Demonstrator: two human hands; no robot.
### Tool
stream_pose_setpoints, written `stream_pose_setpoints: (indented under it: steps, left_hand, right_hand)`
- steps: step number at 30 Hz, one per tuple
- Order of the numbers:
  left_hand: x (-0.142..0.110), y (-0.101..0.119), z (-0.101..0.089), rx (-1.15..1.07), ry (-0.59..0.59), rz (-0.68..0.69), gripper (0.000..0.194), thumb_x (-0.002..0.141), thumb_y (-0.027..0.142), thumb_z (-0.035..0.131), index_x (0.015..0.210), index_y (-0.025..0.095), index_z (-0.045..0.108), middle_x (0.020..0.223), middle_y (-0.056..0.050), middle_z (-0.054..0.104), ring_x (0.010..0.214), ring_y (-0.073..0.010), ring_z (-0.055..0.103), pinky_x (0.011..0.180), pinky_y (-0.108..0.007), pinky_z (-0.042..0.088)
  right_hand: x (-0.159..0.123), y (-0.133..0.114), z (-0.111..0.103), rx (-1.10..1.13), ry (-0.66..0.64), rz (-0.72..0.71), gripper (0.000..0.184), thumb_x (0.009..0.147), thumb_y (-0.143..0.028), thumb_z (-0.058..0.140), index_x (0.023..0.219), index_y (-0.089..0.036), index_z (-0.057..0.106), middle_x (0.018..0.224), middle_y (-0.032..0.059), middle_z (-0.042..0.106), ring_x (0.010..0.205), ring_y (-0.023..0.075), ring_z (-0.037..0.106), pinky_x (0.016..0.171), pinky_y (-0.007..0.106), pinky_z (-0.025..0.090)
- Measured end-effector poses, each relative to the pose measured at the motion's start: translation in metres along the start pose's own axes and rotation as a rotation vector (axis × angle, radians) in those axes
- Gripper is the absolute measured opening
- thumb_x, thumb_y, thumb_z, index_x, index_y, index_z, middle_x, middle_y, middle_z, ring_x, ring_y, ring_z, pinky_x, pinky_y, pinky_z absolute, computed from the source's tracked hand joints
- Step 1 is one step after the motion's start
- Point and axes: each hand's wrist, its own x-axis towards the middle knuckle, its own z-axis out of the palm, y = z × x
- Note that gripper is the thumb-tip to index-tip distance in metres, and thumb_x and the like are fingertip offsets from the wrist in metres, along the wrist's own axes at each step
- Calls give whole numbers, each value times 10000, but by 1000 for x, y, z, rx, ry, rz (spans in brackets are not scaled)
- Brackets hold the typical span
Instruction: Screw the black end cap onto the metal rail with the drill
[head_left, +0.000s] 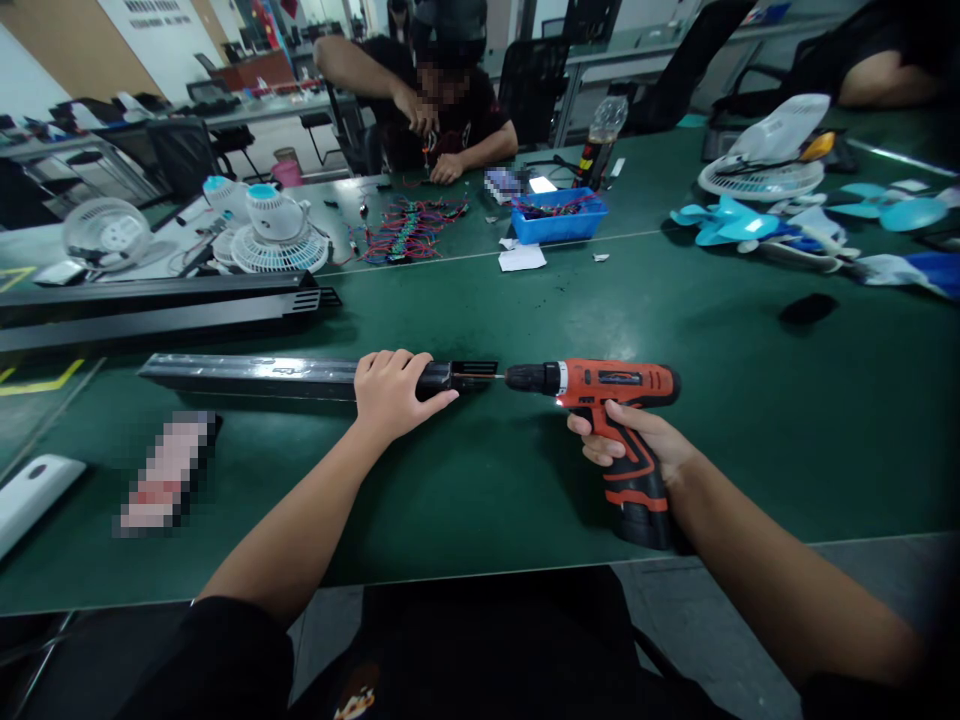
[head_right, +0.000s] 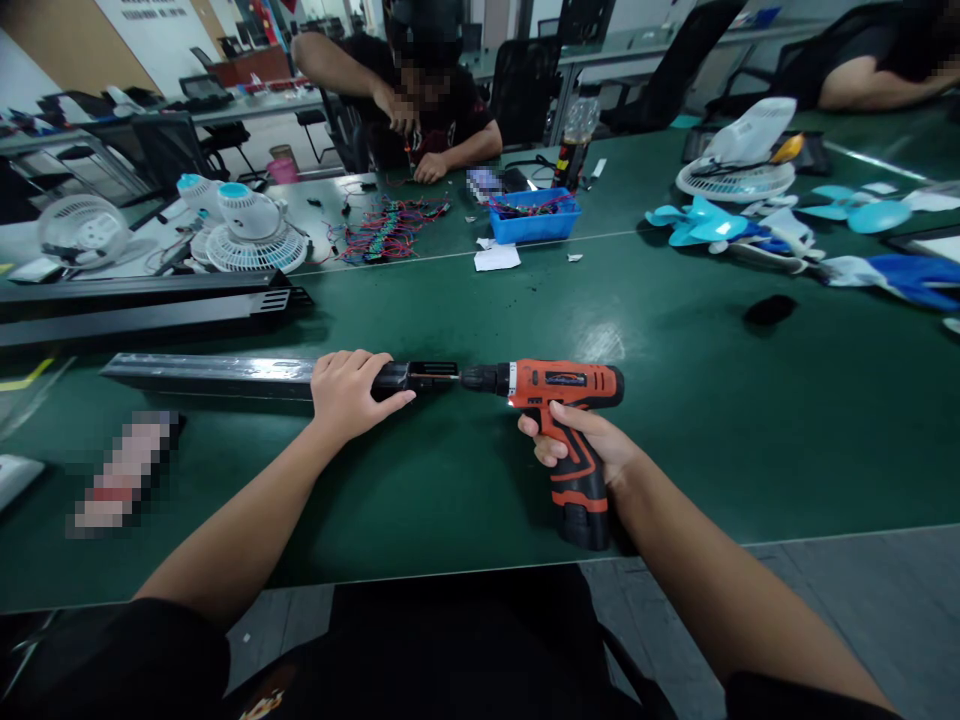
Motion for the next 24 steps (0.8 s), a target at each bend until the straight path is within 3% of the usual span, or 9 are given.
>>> stream_pose_setpoints:
  steps: [4,11,16,24]
  left_hand:
    - [0,0,0,7,9,8,601,894,781,580,1144,261,749,1053,-100,780,1028,-348,676,977,-505,413]
    - [0,0,0,19,18,11,601,888,788,589,1144,267,748,1051,-91,786,1032,-345,679,978,-498,413]
    - [0,-1,0,9,8,10,599,891,779,592,1156,264,744,1060,-93,781,1040,-345,674,982,-497,404]
    - [-1,0,0,44,14,26,605,894,771,597,1161,247,741,1056,-96,774,1032,-344,671,972,-497,409]
  right_hand:
    - [-1,0,0,7,25,1,314,842,-446,831,988,-209,688,839,14,611,502,88,334,502,247,528]
    - [0,1,-4,45,-62,0,300,887,-417,820,1050,-198,695,835,15,636,508,81,389,528,226,557]
    - [1,4,-6,49,-43,-32,306,880,-389,821,1067,-166,726,932,38,675,489,54,380,532,216,559]
    - [2,3,-9,26,-37,-12,293,885,-404,806,1020,-152,743,911,52,688,495,63,398,532,236,532]
